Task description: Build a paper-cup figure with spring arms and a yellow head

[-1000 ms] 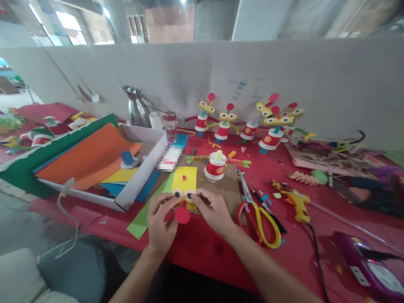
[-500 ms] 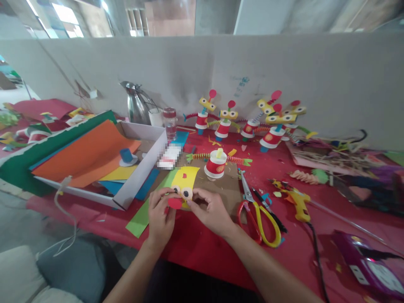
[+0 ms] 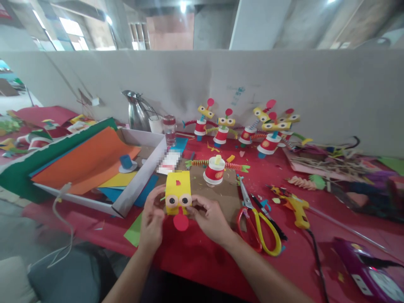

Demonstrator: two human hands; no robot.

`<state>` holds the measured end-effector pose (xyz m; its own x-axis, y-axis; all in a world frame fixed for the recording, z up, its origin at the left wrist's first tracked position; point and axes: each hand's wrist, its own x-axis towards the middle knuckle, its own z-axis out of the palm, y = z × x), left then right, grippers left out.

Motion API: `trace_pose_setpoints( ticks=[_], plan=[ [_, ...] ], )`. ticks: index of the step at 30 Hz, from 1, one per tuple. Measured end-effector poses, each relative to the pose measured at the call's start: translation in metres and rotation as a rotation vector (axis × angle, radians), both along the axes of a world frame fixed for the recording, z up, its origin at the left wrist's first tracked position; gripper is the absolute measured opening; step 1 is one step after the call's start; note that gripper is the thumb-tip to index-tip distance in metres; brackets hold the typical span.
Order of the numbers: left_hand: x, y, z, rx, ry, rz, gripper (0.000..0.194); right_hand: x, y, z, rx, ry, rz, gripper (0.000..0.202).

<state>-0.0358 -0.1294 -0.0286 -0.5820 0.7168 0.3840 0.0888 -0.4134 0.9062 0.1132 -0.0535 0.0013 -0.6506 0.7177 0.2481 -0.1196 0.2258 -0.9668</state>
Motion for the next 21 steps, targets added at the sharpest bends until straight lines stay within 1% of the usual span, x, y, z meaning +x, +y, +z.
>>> trace_pose_setpoints(
  ticks=[2, 4, 7, 8, 10, 13, 15, 17, 18, 20, 21],
  plan=[
    [-0.001, 0.003, 0.007, -0.063, -0.264, -0.069, 0.041, 0.000, 0.000, 0.000, -0.008, -0.006, -0.001, 0.015],
    [-0.002, 0.006, 0.016, -0.118, -0.407, -0.098, 0.039, 0.000, 0.001, -0.001, 0.007, -0.021, -0.006, 0.015],
    [-0.005, 0.009, 0.031, -0.178, -0.470, -0.153, 0.052, 0.001, 0.002, 0.000, 0.011, -0.033, 0.001, 0.016],
    [-0.005, 0.009, 0.034, -0.212, -0.472, -0.172, 0.053, 0.002, 0.002, 0.000, 0.022, -0.048, -0.001, 0.015],
    [-0.007, 0.008, 0.039, -0.279, -0.464, -0.206, 0.047, 0.003, 0.003, 0.002, 0.074, -0.109, -0.019, 0.014],
    [-0.008, 0.005, 0.042, -0.306, -0.416, -0.229, 0.034, 0.006, 0.005, 0.004, 0.197, -0.180, -0.076, 0.015],
    [-0.009, 0.002, 0.041, -0.294, -0.322, -0.189, 0.028, 0.008, 0.007, 0.005, 0.293, -0.151, -0.141, 0.023],
    [-0.009, 0.000, 0.041, -0.286, -0.134, -0.089, 0.021, 0.011, 0.008, 0.006, 0.368, -0.075, -0.227, 0.030],
    [-0.009, -0.001, 0.040, -0.285, -0.028, -0.024, 0.018, 0.012, 0.008, 0.007, 0.383, -0.033, -0.269, 0.030],
    [-0.005, -0.003, 0.039, -0.287, 0.128, 0.088, 0.015, 0.013, 0.006, 0.008, 0.390, 0.039, -0.329, 0.024],
    [-0.002, -0.004, 0.038, -0.292, 0.148, 0.108, 0.016, 0.014, 0.004, 0.009, 0.402, 0.063, -0.343, 0.021]
  ],
)
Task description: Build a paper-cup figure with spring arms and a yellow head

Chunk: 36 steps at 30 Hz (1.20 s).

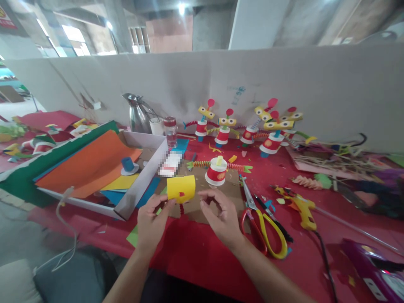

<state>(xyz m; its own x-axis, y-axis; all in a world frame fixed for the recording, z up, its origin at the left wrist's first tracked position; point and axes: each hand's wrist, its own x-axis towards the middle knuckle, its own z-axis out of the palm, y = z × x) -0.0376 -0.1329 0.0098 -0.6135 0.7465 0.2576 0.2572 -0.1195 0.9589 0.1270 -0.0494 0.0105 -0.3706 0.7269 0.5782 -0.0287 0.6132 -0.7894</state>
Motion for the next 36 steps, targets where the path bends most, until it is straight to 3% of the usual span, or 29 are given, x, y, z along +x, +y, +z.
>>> trace_pose_setpoints(
  ticks=[5, 12, 23, 28, 33, 36],
  plan=[
    [0.019, -0.006, -0.001, -0.056, -0.154, -0.110, 0.021, -0.002, -0.006, 0.003, 0.137, 0.010, 0.010, 0.017],
    [0.024, -0.010, 0.004, -0.051, 0.234, -0.131, 0.011, -0.005, -0.004, 0.004, 0.186, -0.027, -0.062, 0.010],
    [0.026, -0.007, 0.006, 0.028, 0.381, -0.068, 0.013, -0.005, -0.004, 0.006, 0.104, 0.003, -0.006, 0.011],
    [0.026, -0.005, 0.000, 0.068, 0.475, -0.048, 0.011, -0.004, -0.001, 0.005, 0.084, 0.023, 0.023, 0.014],
    [0.026, -0.007, -0.010, 0.165, 0.557, 0.010, 0.013, -0.004, -0.001, -0.001, 0.250, -0.088, -0.069, 0.015],
    [0.031, -0.005, -0.012, 0.123, 0.539, 0.071, 0.007, -0.003, -0.002, -0.003, 0.370, -0.164, -0.139, 0.017]
  ],
)
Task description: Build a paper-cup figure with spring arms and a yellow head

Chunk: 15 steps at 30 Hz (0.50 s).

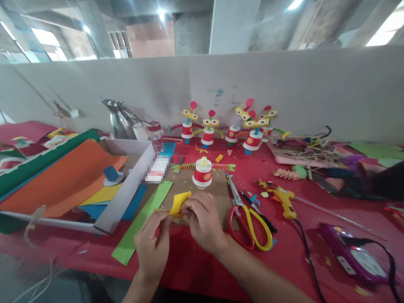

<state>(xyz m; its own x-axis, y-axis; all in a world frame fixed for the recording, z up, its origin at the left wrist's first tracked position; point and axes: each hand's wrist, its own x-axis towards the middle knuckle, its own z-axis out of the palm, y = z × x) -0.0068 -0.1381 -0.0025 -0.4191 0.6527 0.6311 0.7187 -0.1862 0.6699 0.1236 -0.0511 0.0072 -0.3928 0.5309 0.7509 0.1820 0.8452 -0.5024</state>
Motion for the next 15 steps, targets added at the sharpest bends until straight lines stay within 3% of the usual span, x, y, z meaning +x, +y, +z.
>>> trace_pose_setpoints(
  ticks=[5, 10, 13, 15],
  plan=[
    [0.013, 0.007, 0.002, -0.077, -0.104, 0.041, 0.014, 0.000, -0.001, 0.000, 0.139, -0.114, -0.060, 0.018],
    [0.016, 0.013, -0.001, -0.093, -0.206, 0.216, 0.023, -0.004, -0.008, -0.003, 0.177, -0.185, -0.069, 0.014],
    [0.011, 0.018, -0.009, -0.070, -0.330, 0.257, 0.025, -0.006, -0.011, -0.007, 0.090, -0.122, 0.010, 0.016],
    [0.008, 0.020, -0.014, -0.058, -0.424, 0.224, 0.027, -0.006, -0.010, -0.010, -0.070, -0.011, 0.063, 0.015]
  ],
)
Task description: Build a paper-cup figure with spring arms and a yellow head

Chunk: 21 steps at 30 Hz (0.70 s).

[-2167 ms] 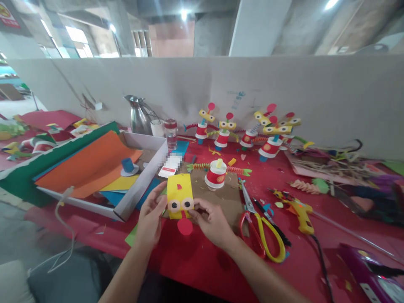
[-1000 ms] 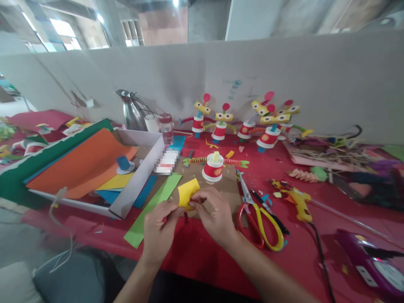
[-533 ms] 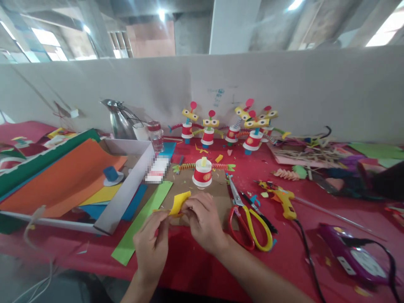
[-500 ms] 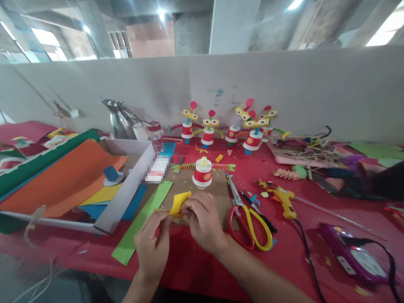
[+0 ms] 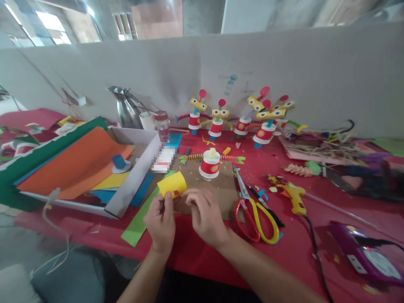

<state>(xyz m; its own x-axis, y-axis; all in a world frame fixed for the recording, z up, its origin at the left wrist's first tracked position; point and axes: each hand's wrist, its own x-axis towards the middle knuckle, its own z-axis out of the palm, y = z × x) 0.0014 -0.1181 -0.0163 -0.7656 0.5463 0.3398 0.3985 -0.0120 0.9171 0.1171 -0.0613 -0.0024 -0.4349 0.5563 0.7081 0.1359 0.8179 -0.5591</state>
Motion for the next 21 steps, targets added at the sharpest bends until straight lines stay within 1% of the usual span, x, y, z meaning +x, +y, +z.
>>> trace_pose_setpoints(
  ticks=[2, 3, 4, 5, 9, 11, 15, 18, 21],
  plan=[
    [-0.001, 0.001, -0.002, 0.017, -0.050, -0.029, 0.027, -0.001, 0.002, -0.002, -0.168, 0.086, 0.012, 0.012],
    [0.000, 0.002, -0.003, 0.019, -0.058, -0.037, 0.027, -0.001, 0.003, -0.003, -0.213, 0.109, 0.007, 0.011],
    [0.001, 0.001, -0.002, 0.020, -0.057, -0.045, 0.027, -0.001, 0.005, -0.003, -0.219, 0.116, 0.000, 0.010],
    [0.002, 0.001, -0.001, 0.017, -0.042, -0.053, 0.026, -0.002, 0.006, -0.003, -0.191, 0.111, -0.007, 0.012],
    [0.006, -0.002, 0.002, -0.042, 0.109, -0.105, 0.025, -0.001, 0.009, -0.004, 0.064, 0.033, -0.042, 0.024],
    [0.006, -0.003, 0.003, -0.063, 0.165, -0.121, 0.027, 0.000, 0.011, -0.005, 0.210, -0.055, -0.088, 0.024],
    [0.005, -0.003, 0.003, -0.063, 0.204, -0.131, 0.028, 0.003, 0.013, -0.003, 0.463, -0.211, -0.157, 0.022],
    [0.004, -0.003, 0.003, -0.067, 0.241, -0.123, 0.028, 0.004, 0.013, 0.000, 0.591, -0.252, -0.180, 0.020],
    [0.003, -0.003, 0.004, -0.061, 0.277, -0.118, 0.028, 0.004, 0.012, 0.003, 0.659, -0.270, -0.192, 0.018]
  ],
)
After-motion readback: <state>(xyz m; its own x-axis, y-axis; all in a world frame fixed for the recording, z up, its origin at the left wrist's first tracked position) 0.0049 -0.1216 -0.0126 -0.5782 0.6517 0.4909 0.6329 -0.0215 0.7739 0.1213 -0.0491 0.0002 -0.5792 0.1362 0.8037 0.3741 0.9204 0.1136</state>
